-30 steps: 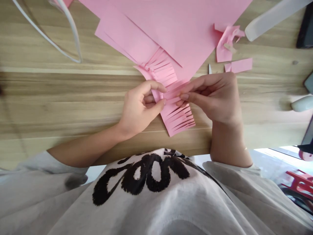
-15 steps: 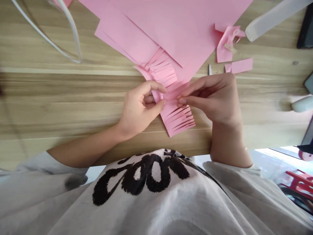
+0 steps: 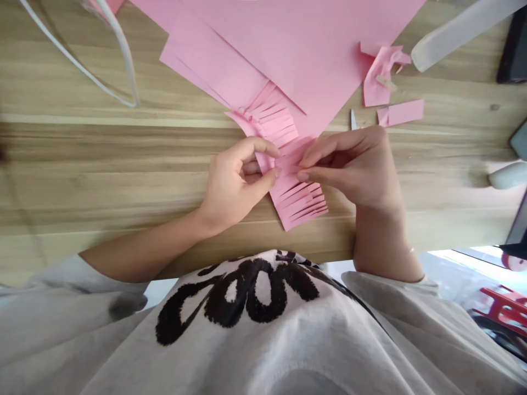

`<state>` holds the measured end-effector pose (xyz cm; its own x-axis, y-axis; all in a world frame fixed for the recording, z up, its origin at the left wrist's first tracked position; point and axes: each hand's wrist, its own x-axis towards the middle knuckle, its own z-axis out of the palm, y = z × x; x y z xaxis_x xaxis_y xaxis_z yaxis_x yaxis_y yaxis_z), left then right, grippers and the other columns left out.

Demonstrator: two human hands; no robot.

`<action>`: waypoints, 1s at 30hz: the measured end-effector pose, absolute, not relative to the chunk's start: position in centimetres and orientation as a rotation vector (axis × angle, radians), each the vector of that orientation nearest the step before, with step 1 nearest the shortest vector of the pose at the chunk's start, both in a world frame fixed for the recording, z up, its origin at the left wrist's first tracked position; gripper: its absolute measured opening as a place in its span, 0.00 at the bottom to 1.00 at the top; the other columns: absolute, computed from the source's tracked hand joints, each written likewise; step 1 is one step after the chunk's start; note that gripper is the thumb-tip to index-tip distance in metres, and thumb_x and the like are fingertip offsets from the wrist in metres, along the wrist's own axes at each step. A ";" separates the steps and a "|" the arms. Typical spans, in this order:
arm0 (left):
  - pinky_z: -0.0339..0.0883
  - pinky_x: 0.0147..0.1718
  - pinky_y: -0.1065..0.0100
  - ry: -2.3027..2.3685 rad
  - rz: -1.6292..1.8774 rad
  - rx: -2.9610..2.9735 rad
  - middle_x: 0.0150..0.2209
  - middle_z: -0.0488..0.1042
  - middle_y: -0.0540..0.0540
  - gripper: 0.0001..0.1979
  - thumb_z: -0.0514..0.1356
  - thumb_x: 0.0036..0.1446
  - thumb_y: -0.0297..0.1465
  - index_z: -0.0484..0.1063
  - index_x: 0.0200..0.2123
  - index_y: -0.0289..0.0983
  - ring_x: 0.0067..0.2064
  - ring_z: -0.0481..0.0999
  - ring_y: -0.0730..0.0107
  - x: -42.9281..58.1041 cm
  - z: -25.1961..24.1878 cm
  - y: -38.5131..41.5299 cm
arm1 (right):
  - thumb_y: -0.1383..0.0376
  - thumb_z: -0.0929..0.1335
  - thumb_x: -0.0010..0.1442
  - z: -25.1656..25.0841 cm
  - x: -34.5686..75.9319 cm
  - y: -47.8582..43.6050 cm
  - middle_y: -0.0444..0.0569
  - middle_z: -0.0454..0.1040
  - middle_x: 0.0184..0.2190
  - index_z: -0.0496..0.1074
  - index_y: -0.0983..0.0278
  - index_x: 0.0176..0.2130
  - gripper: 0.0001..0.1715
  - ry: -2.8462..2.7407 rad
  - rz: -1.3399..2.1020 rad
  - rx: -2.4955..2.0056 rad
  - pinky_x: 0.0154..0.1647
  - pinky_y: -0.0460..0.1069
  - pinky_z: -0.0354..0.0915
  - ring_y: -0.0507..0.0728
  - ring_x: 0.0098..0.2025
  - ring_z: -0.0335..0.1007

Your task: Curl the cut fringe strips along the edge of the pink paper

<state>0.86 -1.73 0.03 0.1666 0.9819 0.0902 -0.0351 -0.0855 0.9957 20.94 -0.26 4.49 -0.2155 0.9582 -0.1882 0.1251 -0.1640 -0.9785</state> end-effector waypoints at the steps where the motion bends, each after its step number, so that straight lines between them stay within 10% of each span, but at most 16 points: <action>1: 0.73 0.28 0.81 1.020 1.166 1.313 0.34 0.80 0.52 0.14 0.68 0.50 0.17 0.78 0.39 0.37 0.29 0.77 0.82 0.9 0.1 -1.7 | 0.76 0.80 0.42 4.5 21.0 -0.2 0.42 0.81 0.26 0.82 0.61 0.28 0.13 -1.375 1.471 -1.303 0.27 0.47 0.74 0.52 0.29 0.76; 30: 0.72 0.27 0.83 1.036 1.141 1.305 0.32 0.79 0.51 0.13 0.67 0.49 0.16 0.77 0.38 0.34 0.27 0.74 0.83 0.9 0.6 -1.8 | 0.77 0.78 0.46 4.1 20.7 -0.2 0.43 0.82 0.25 0.82 0.64 0.28 0.10 -1.376 1.519 -1.281 0.28 0.45 0.76 0.52 0.27 0.79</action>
<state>0.87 -1.81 0.57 0.1651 0.9844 0.0614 -0.0337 -0.0566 0.9978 20.70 -0.20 4.11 -0.2575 0.9442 -0.2052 0.1108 -0.1822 -0.9770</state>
